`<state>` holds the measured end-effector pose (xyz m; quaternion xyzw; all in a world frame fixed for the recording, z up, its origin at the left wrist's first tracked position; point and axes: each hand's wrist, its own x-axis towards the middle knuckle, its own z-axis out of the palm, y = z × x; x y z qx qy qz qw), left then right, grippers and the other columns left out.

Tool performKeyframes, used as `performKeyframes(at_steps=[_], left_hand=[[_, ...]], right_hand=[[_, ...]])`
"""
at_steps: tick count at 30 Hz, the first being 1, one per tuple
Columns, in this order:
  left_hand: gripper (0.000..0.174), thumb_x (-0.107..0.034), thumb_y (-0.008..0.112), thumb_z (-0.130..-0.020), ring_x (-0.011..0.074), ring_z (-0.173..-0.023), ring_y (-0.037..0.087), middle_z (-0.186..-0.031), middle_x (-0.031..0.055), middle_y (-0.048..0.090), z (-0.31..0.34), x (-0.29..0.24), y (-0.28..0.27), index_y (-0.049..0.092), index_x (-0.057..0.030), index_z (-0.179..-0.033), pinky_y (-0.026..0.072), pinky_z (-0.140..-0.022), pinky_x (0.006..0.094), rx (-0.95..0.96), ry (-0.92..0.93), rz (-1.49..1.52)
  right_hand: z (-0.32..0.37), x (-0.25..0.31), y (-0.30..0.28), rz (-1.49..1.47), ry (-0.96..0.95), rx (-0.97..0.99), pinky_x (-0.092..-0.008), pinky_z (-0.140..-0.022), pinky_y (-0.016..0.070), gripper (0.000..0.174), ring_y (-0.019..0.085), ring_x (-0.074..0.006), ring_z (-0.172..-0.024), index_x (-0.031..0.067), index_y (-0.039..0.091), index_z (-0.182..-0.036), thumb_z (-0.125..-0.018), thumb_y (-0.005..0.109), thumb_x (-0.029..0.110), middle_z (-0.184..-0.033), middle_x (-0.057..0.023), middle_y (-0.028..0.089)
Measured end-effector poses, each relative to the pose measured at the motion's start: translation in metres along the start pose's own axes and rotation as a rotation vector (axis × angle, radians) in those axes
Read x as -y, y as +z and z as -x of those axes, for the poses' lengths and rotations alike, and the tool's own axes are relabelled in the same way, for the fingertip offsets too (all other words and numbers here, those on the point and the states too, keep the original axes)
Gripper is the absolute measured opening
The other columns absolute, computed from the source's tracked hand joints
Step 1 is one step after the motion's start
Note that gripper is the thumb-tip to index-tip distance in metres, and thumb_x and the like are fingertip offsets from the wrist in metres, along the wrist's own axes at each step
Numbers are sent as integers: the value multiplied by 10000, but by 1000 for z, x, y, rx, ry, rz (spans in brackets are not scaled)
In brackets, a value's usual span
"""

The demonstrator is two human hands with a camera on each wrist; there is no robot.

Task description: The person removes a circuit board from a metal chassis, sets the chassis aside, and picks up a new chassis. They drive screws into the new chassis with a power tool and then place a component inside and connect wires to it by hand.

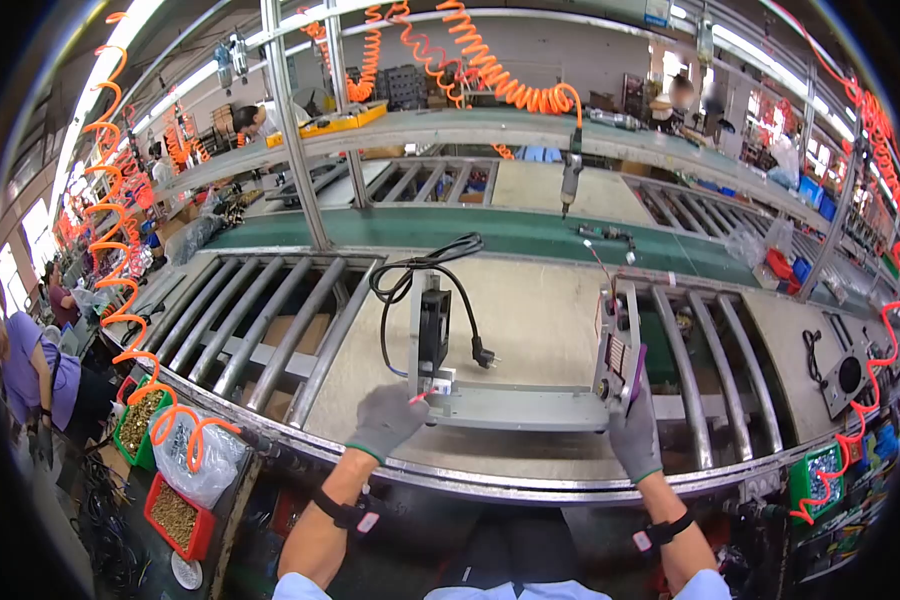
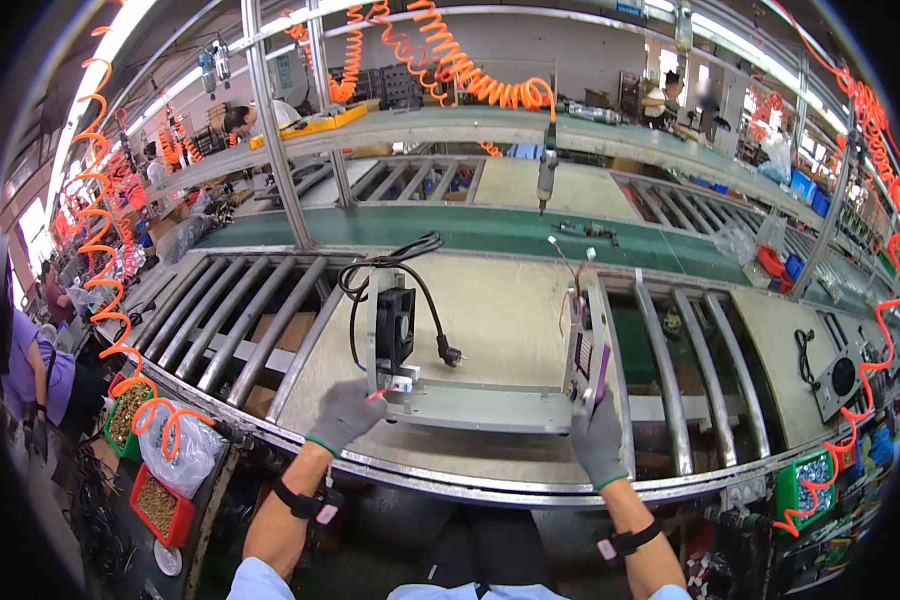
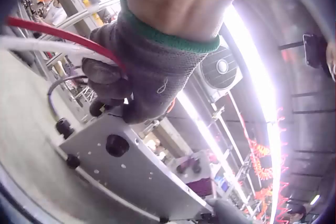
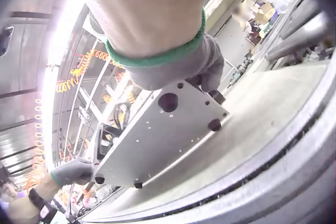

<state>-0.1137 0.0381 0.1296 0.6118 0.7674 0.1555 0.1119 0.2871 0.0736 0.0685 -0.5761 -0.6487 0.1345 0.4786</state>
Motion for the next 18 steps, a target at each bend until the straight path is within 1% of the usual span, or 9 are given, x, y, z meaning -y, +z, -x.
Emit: performKeyframes(at_steps=[1, 3, 6, 9, 10, 12, 13, 15, 18], left_hand=[[349, -396, 637, -824, 406, -928, 718, -915, 210, 741, -1, -4, -12, 762, -88, -930, 562, -857, 494, 4, 0, -44], [389, -423, 649, -803, 422, -882, 713, -874, 227, 728, -9, -3, -25, 753, -50, -848, 562, -820, 492, 13, 68, -68], [471, -445, 666, -815, 434, -803, 704, -811, 264, 701, -25, 0, -37, 732, 21, -825, 550, -761, 481, 89, 157, 32], [484, -441, 671, -851, 330, -710, 716, -724, 236, 688, -37, 5, -34, 731, 39, -827, 549, -671, 424, 157, 223, 113], [462, -424, 685, -885, 192, -619, 665, -658, 142, 646, -34, 1, -37, 715, 32, -818, 515, -573, 348, 224, 161, 193], [442, -420, 681, -921, 132, -588, 622, -657, 80, 611, -22, -8, -39, 710, 17, -858, 492, -535, 309, 229, 65, 363], [432, -418, 678, -939, 102, -572, 600, -657, 49, 593, -17, -9, -36, 708, 10, -877, 480, -516, 290, 232, 13, 450], [411, -404, 667, -966, 114, -583, 612, -678, 62, 608, -8, 2, -22, 699, 2, -912, 485, -529, 292, 174, 28, 586], [374, -376, 656, -997, 114, -590, 615, -703, 64, 620, 18, 24, -8, 685, -5, -963, 485, -537, 294, 109, 68, 738]], right_hand=[[-6, 5, -6, 1, -63, -19, -516, -867, 510, 491, 648, -494, -1030, -30, 512, -1358, -959, 586, 247, -1089, -309, 673], [-17, 13, -15, 34, 120, 86, -508, -872, 508, 490, 650, -489, -1033, -36, 557, -1322, -966, 594, 299, -1082, -306, 680], [-33, 17, -20, 78, 209, 144, -505, -857, 506, 502, 656, -479, -1031, -21, 605, -1271, -974, 587, 383, -1067, -298, 689], [-41, 16, -24, 154, 334, 197, -498, -854, 504, 531, 666, -463, -1023, -2, 635, -1233, -980, 563, 459, -1059, -287, 696], [-42, 15, -24, 167, 342, 188, -497, -855, 503, 536, 669, -461, -1010, 1, 635, -1231, -984, 552, 470, -1040, -284, 698], [-41, 14, -25, 196, 355, 179, -496, -857, 502, 545, 675, -458, -983, 9, 635, -1227, -993, 531, 490, -1000, -279, 702], [-41, 15, -25, 175, 346, 165, -496, -876, 498, 531, 667, -454, -1009, 5, 629, -1237, -989, 544, 467, -1038, -275, 696], [-40, 20, -26, 136, 327, 137, -495, -915, 491, 506, 651, -445, -1061, -1, 618, -1256, -981, 571, 421, -1113, -268, 684], [-32, 35, -26, 405, -168, -126, -500, -975, 471, 484, 595, -439, -1160, -13, 584, -1299, -951, 618, 321, -1245, -260, 621]])
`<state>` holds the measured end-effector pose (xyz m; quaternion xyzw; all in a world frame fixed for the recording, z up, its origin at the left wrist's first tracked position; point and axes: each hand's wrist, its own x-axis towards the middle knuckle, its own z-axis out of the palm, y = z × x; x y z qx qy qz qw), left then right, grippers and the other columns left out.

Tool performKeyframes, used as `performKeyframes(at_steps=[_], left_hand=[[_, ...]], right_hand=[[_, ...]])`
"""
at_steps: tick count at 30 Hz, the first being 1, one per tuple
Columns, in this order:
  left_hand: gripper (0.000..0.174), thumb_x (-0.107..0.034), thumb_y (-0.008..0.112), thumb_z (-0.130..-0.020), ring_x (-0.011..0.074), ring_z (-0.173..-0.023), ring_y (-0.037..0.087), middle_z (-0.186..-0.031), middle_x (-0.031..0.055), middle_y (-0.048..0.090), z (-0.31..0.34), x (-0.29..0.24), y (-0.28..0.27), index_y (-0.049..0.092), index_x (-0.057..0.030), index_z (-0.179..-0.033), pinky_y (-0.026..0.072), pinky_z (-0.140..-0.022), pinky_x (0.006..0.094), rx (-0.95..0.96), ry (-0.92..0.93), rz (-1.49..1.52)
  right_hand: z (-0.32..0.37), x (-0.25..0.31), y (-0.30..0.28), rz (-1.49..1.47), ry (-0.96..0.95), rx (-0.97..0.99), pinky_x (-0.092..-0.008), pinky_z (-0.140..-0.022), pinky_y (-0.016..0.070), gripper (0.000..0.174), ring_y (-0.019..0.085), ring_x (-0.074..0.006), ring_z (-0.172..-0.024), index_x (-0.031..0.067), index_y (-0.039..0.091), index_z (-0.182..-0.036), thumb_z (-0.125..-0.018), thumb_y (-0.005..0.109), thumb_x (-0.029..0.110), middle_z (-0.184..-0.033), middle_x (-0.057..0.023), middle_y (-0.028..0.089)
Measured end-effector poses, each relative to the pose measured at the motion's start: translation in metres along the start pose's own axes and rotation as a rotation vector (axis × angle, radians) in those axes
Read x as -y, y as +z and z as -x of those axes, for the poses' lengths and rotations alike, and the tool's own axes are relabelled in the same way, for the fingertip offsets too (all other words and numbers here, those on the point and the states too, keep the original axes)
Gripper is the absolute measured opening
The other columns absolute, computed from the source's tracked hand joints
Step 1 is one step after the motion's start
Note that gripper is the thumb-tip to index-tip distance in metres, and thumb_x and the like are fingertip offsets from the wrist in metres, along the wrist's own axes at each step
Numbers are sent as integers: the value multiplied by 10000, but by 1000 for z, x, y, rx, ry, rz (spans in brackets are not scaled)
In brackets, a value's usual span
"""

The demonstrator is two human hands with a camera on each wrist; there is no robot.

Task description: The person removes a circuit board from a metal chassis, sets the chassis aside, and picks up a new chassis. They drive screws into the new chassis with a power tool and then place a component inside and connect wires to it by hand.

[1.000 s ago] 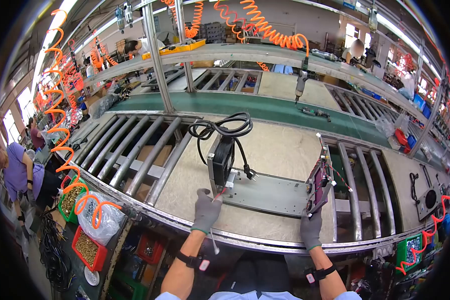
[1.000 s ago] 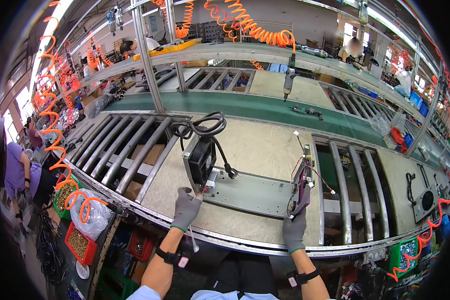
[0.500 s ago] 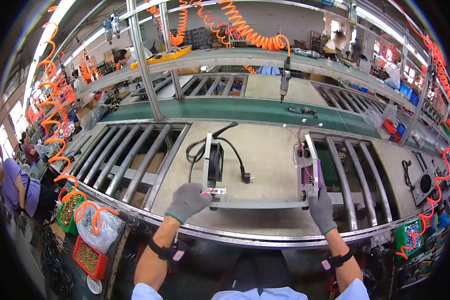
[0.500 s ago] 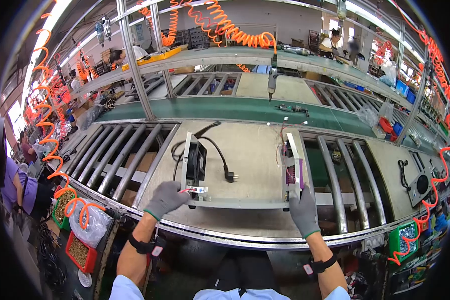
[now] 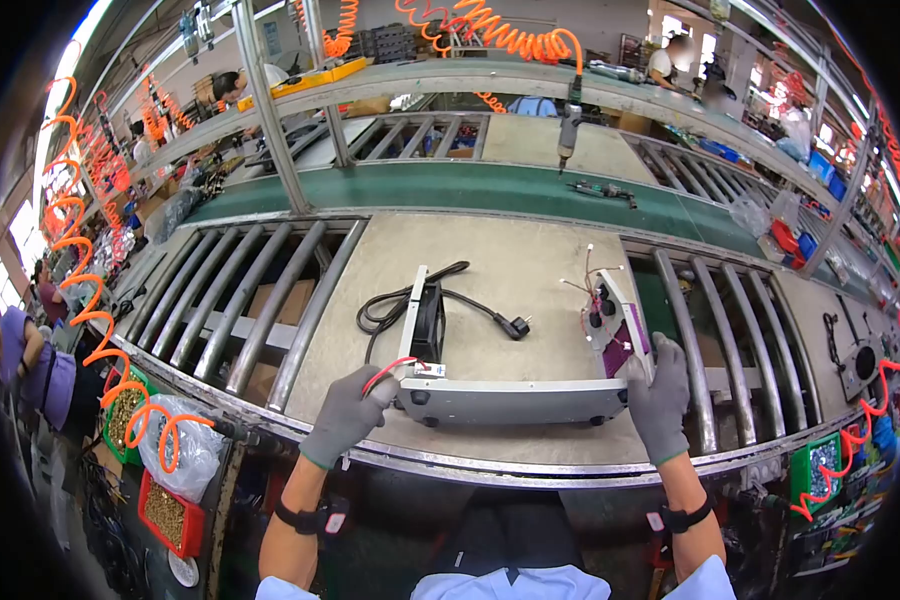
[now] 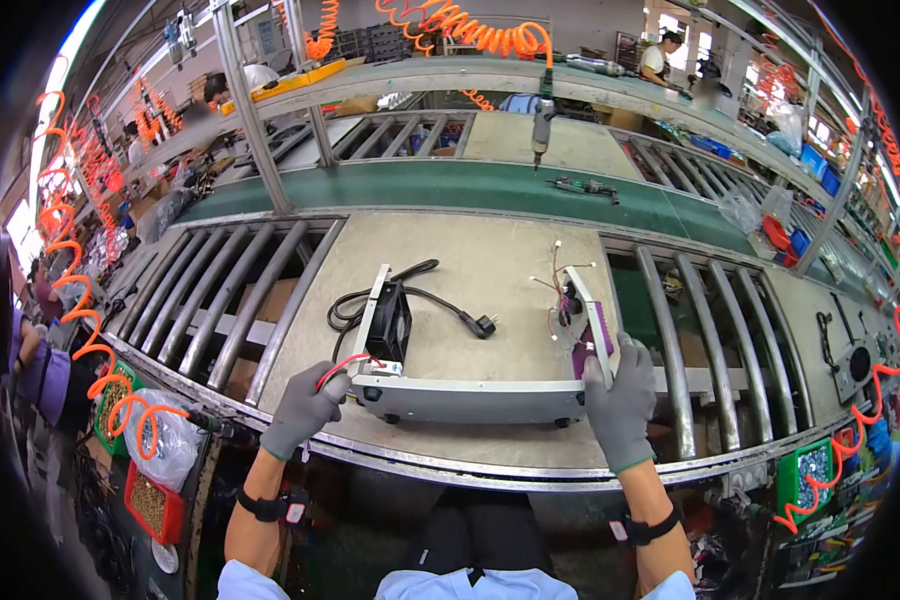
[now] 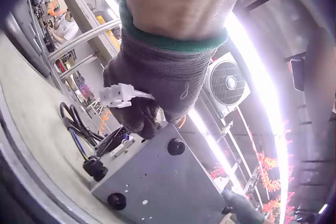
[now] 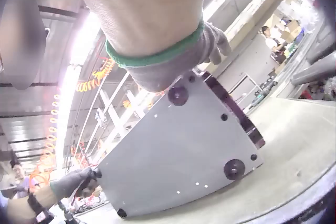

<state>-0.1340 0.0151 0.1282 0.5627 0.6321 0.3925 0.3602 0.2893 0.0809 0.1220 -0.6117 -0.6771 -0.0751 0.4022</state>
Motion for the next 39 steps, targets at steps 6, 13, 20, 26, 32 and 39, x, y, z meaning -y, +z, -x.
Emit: performKeyframes(at_steps=[6, 13, 20, 26, 32, 39], left_hand=[[109, -123, 660, -954, 443, -823, 665, -860, 225, 673, -12, 33, -18, 655, -38, -1023, 530, -653, 473, -450, 505, -672], [131, -144, 717, -828, 330, -830, 701, -854, 124, 677, -66, 95, 41, 622, -96, -905, 552, -728, 470, -452, 155, -963], [684, -349, 757, -864, 428, -1312, 494, -1413, 251, 503, 79, 54, -6, 501, -14, -1403, 414, -1110, 506, -593, 241, -749], [217, -189, 668, -922, 371, -980, 676, -1042, 174, 685, 213, 101, -88, 663, -54, -1092, 547, -877, 449, -818, -7, -665], [251, -178, 653, -911, 400, -1036, 672, -1086, 197, 701, 326, 149, -227, 695, -62, -1130, 538, -929, 472, -859, -447, -965], [377, -211, 711, -883, 365, -1190, 626, -1271, 183, 663, 334, 176, -290, 713, -95, -1241, 496, -1036, 457, -433, -533, -930]], right_hand=[[6, 86, 7, -253, -425, 173, -504, -1012, 463, 576, 569, -432, -1196, -19, 561, -1326, -841, 738, 237, -1309, -269, 569], [5, 225, 101, -276, -788, 340, -477, -1048, 470, 734, 541, -391, -1328, -18, 529, -1402, -831, 760, 382, -1436, -237, 545], [8, 242, 116, -195, -763, 505, -462, -978, 506, 814, 570, -394, -1289, -10, 486, -1437, -769, 783, 346, -1440, -238, 545], [9, 240, 121, -216, -787, 507, -464, -1026, 480, 823, 529, -401, -1321, -18, 454, -1461, -775, 784, 295, -1488, -246, 493], [12, 221, 76, -297, -797, 314, -490, -971, 477, 870, 580, -405, -1167, -16, 448, -1465, -722, 821, 238, -1335, -249, 560], [5, 153, 90, -194, -913, 317, -460, -571, 470, 476, 626, -325, -678, 7, 613, -1199, -800, 794, 192, -771, -133, 611]])
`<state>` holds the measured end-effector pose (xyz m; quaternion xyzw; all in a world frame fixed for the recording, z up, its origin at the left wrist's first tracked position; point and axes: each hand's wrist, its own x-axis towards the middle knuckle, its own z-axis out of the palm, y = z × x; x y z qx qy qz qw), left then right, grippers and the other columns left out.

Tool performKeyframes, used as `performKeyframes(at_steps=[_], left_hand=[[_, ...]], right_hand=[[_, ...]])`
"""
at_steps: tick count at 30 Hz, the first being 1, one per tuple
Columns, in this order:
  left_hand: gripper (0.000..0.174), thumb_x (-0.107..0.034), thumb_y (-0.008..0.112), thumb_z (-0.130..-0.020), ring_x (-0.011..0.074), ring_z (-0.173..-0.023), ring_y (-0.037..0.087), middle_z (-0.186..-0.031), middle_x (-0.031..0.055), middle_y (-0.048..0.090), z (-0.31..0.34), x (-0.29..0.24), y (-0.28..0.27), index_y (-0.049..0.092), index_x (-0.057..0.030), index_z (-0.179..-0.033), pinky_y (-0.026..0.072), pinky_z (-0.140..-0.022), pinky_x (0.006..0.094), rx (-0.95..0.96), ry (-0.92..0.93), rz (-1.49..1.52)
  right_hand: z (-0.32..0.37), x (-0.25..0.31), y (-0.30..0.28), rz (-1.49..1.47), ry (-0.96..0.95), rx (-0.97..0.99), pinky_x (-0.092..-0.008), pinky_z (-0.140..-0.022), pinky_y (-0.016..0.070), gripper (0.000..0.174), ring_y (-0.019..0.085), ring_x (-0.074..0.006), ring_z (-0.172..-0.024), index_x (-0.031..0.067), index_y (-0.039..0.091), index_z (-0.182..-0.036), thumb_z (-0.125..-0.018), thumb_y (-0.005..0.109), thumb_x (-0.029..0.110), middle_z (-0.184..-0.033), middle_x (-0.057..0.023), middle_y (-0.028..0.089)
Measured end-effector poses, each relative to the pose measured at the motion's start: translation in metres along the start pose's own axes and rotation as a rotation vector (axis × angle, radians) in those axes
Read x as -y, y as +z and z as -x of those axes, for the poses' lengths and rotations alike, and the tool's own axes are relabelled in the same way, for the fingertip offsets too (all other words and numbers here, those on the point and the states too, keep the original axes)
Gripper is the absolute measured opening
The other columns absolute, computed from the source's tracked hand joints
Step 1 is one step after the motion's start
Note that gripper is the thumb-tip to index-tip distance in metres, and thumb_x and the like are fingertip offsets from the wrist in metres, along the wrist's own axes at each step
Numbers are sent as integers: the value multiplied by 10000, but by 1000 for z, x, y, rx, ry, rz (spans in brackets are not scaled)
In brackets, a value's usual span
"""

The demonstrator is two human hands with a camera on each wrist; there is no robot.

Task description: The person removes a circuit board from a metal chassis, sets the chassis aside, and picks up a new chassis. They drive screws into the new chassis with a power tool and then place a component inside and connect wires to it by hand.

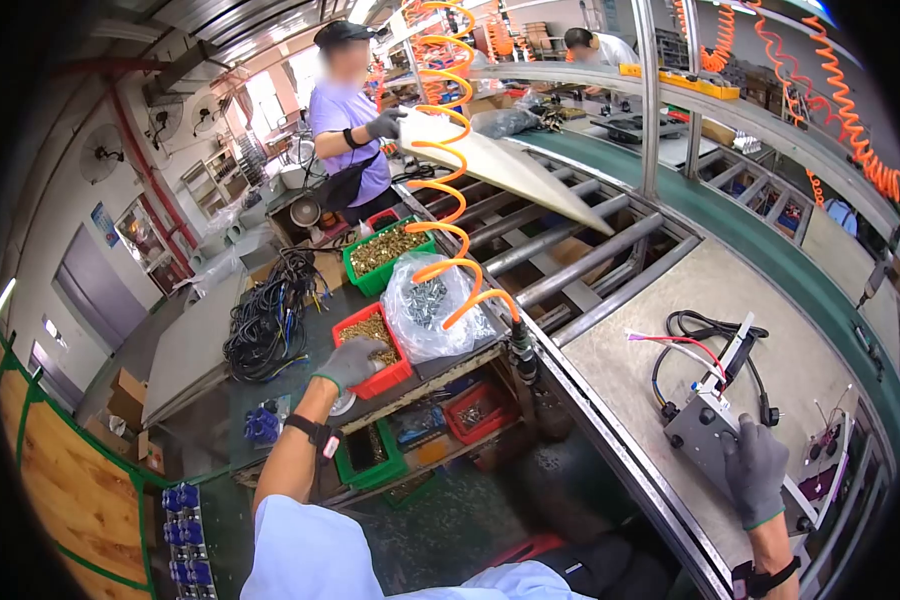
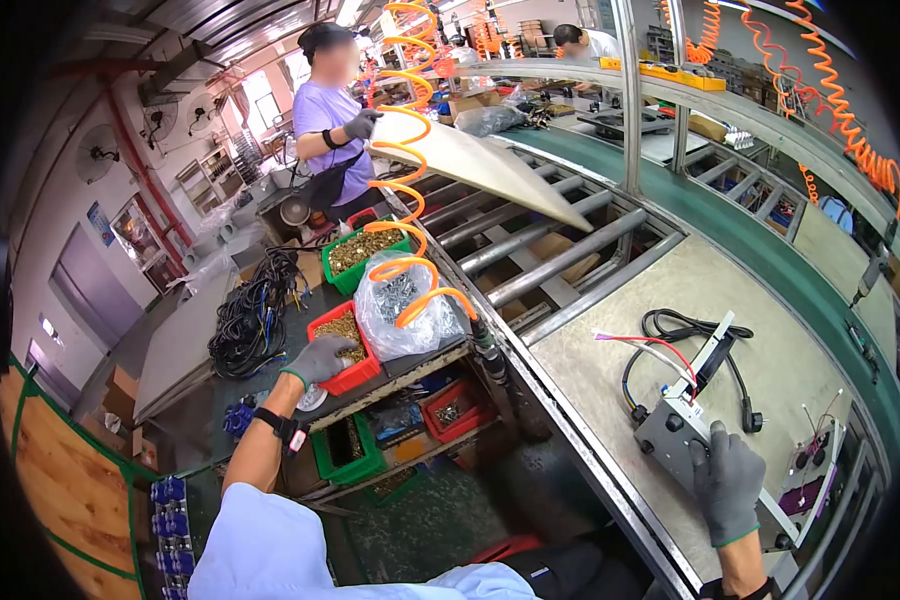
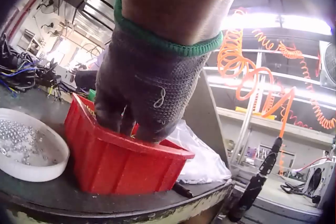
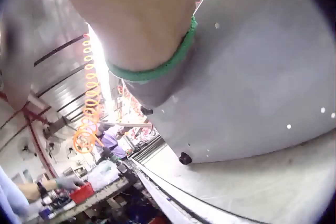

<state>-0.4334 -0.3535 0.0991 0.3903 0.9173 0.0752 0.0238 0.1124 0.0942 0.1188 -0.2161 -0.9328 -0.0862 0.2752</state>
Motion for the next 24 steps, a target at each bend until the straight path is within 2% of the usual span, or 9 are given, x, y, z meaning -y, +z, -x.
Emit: performKeyframes(at_steps=[1, 3, 6, 10, 14, 17, 20, 21, 24], left_hand=[[362, -214, 711, -882, 365, -1182, 630, -1259, 181, 669, -4, 3, 3, 718, -96, -1225, 499, -1030, 455, 1, 29, -11], [335, -220, 710, -882, 364, -1167, 637, -1235, 177, 681, -11, 7, 6, 728, -98, -1193, 505, -1016, 453, 1, 84, -34], [286, -222, 709, -879, 370, -1103, 663, -1149, 184, 708, -14, 6, 10, 738, -94, -1133, 523, -969, 461, 12, 28, -51], [222, -200, 714, -867, 381, -994, 693, -1019, 187, 732, -20, 12, 25, 750, -65, -1040, 539, -901, 471, -98, -7, -94], [206, -192, 722, -856, 368, -955, 712, -979, 184, 746, -12, 17, 22, 772, -61, -1007, 546, -886, 452, -213, -44, 53], [202, -189, 735, -844, 341, -946, 726, -975, 173, 755, 1, 3, 7, 784, -68, -999, 554, -882, 428, -232, -121, 143], [202, -180, 742, -832, 319, -925, 737, -962, 160, 759, 4, 1, 3, 785, -66, -993, 561, -870, 407, -237, -208, 240], [203, -177, 743, -828, 313, -917, 739, -956, 156, 760, 4, 2, 2, 784, -64, -992, 564, -865, 399, -240, -235, 276], [204, -160, 733, -823, 297, -888, 750, -940, 149, 766, 7, -1, -7, 781, -54, -990, 576, -830, 384, -274, -179, 223]], right_hand=[[-3, -3, -3, -31, -42, -43, -453, -531, 457, 361, 609, -324, -599, 20, 633, -1099, -817, 785, 186, -697, -121, 589], [-3, -7, -6, -23, -61, -14, -450, -534, 458, 349, 610, -322, -599, 26, 635, -1080, -812, 790, 187, -693, -121, 586], [-2, -14, -8, -18, -87, 35, -448, -534, 456, 328, 610, -319, -595, 35, 638, -1055, -805, 792, 181, -689, -118, 582], [-6, -21, -15, -80, -107, 58, -446, -538, 454, 319, 605, -314, -592, 42, 634, -1057, -805, 784, 168, -696, -109, 583], [-4, -6, -22, -28, -22, 6, -463, -585, 461, 354, 607, -328, -644, 39, 624, -1092, -805, 781, 176, -713, -118, 574], [10, -10, -25, -47, 128, -52, -470, -600, 459, 376, 612, -334, -679, 41, 630, -1090, -791, 800, 191, -711, -123, 567], [25, -25, -22, -102, 179, -103, -462, -602, 462, 343, 609, -337, -676, 46, 637, -1011, -776, 823, 211, -718, -124, 576], [28, -28, -22, -87, 130, -92, -454, -586, 462, 324, 606, -337, -648, 51, 626, -922, -764, 843, 233, -709, -125, 584], [28, -24, -18, -89, 104, -108, -448, -562, 461, 303, 602, -327, -617, 59, 613, -857, -763, 845, 230, -684, -123, 580]])
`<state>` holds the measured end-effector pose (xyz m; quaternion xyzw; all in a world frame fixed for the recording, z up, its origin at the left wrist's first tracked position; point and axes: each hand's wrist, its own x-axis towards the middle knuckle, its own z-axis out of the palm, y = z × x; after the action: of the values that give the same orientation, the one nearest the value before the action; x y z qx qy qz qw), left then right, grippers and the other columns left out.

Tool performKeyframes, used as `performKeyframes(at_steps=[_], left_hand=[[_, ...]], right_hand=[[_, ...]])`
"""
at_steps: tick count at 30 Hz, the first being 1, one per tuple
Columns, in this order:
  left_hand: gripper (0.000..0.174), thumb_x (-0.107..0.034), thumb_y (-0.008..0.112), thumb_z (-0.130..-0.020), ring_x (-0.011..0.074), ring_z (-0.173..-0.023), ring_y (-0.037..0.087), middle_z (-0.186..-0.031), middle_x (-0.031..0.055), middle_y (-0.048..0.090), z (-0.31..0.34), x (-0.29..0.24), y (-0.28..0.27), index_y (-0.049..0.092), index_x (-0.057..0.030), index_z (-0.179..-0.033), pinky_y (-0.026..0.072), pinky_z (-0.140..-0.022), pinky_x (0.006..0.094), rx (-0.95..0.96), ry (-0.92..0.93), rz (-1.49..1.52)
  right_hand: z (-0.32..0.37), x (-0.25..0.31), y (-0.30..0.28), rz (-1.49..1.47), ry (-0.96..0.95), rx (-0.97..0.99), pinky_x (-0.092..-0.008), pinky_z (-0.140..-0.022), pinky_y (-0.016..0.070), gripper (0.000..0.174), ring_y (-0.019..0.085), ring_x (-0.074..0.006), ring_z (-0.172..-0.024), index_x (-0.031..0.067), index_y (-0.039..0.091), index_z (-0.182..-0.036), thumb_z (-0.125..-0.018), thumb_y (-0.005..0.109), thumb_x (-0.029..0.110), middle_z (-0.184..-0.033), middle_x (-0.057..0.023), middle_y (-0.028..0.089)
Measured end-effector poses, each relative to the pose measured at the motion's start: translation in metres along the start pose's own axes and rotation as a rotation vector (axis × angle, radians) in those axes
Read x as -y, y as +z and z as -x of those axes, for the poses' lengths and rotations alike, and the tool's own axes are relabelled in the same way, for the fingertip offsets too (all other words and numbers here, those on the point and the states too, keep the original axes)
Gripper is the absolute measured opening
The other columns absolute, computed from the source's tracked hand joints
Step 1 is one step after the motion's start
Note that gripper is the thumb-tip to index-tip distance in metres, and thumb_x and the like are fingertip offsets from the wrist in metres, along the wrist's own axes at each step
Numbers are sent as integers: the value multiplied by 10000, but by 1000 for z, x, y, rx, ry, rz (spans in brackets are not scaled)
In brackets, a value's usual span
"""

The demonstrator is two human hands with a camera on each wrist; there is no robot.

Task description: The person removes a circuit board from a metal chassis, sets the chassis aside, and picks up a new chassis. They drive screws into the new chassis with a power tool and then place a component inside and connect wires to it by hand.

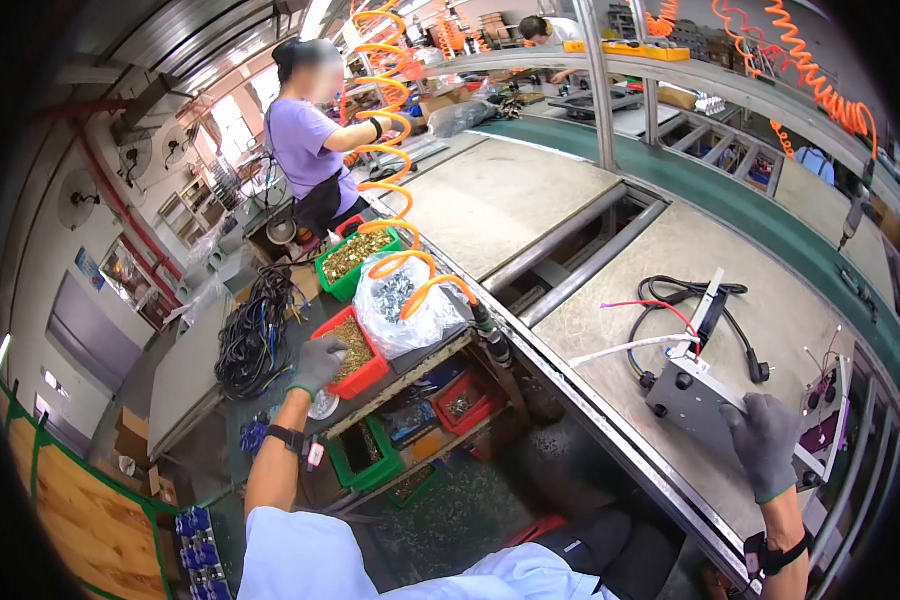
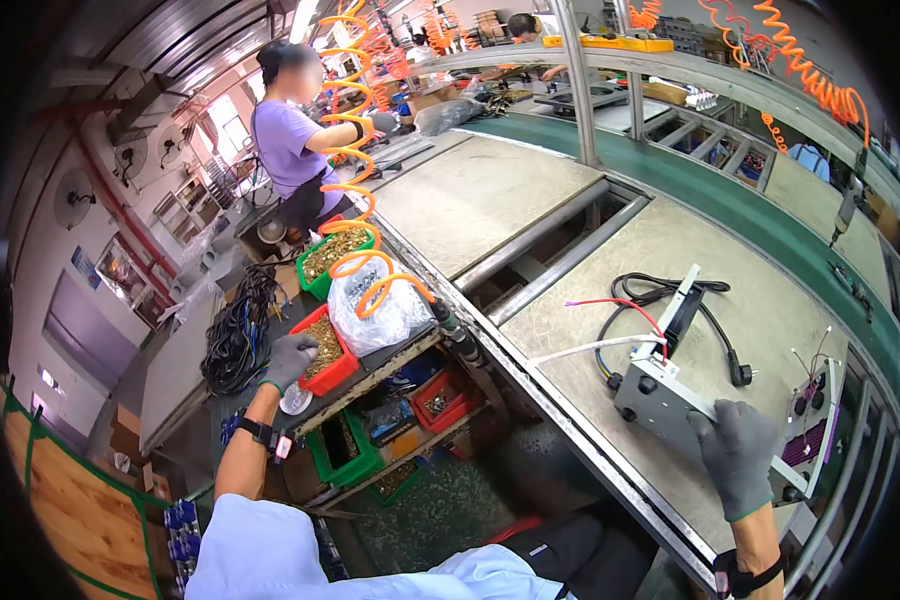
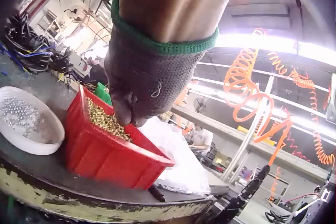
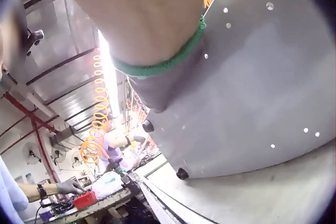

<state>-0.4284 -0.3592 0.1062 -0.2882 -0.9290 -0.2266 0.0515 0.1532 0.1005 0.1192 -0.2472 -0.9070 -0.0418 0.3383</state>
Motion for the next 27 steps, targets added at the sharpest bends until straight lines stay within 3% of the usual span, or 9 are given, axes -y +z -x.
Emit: performKeyframes(at_steps=[3, 6, 8, 10, 12, 14, 17, 22, 27], left_hand=[[175, -118, 712, -829, 238, -849, 750, -898, 131, 770, 8, -27, -14, 774, -28, -965, 576, -794, 354, -64, 163, -28], [137, -61, 694, -837, 196, -810, 726, -866, 105, 759, 52, -135, -23, 770, -17, -943, 566, -768, 334, -10, 160, 240], [142, -45, 702, -837, 187, -812, 717, -879, 89, 755, 87, -207, -12, 767, -21, -960, 563, -752, 326, 164, 156, 431], [145, -65, 728, -847, 193, -826, 718, -895, 90, 751, 112, -264, 23, 766, -31, -982, 562, -754, 327, 381, 298, 510], [125, -69, 744, -858, 181, -799, 705, -882, 84, 740, 134, -327, 78, 758, -33, -976, 557, -724, 315, 427, 731, 586], [147, -81, 750, -868, 276, -833, 710, -907, 118, 728, 157, -381, 143, 759, -57, -1013, 569, -767, 367, 548, 964, 636], [161, -91, 727, -882, 314, -810, 688, -869, 133, 686, 189, -454, 217, 744, -79, -1042, 558, -739, 411, 580, 1133, 729], [151, -146, 739, -880, 326, -763, 658, -822, 125, 651, 210, -496, 278, 739, -97, -1024, 537, -697, 437, 497, 1257, 637], [121, -217, 738, -896, 318, -755, 660, -792, 117, 659, 210, -493, 280, 738, -116, -964, 538, -681, 428, 504, 1178, 718]], right_hand=[[-2, 6, 5, -32, -26, -17, -448, -549, 462, 280, 604, -313, -603, 72, 626, -845, -768, 838, 237, -662, -117, 575], [-1, 4, 7, -40, -65, -50, -433, -544, 482, 238, 611, -283, -605, 95, 643, -888, -773, 798, 234, -677, -83, 585], [-3, 7, 2, -6, -84, -21, -422, -538, 478, 234, 611, -264, -617, 102, 622, -884, -804, 769, 264, -676, -72, 565], [-4, 7, 3, 7, -95, -35, -414, -538, 486, 253, 621, -259, -623, 105, 603, -872, -805, 771, 281, -678, -65, 569], [-2, 5, 2, 11, -94, 9, -412, -561, 499, 264, 632, -259, -651, 101, 603, -907, -810, 768, 283, -712, -62, 586], [-1, 2, -4, 21, -90, 105, -412, -613, 518, 275, 649, -255, -712, 93, 614, -957, -818, 763, 278, -785, -62, 616], [6, 5, -30, 12, -142, -36, -420, -732, 532, 346, 660, -263, -847, 75, 638, -1091, -833, 753, 275, -930, -80, 638], [97, 6, -124, 121, 128, -28, -424, -871, 518, 446, 651, -313, -1011, 71, 652, -1189, -784, 802, 180, -1085, -115, 650], [268, -42, -206, 397, 645, 204, -474, -941, 496, 434, 634, -378, -1069, 42, 658, -1152, -763, 816, 154, -1139, -161, 666]])
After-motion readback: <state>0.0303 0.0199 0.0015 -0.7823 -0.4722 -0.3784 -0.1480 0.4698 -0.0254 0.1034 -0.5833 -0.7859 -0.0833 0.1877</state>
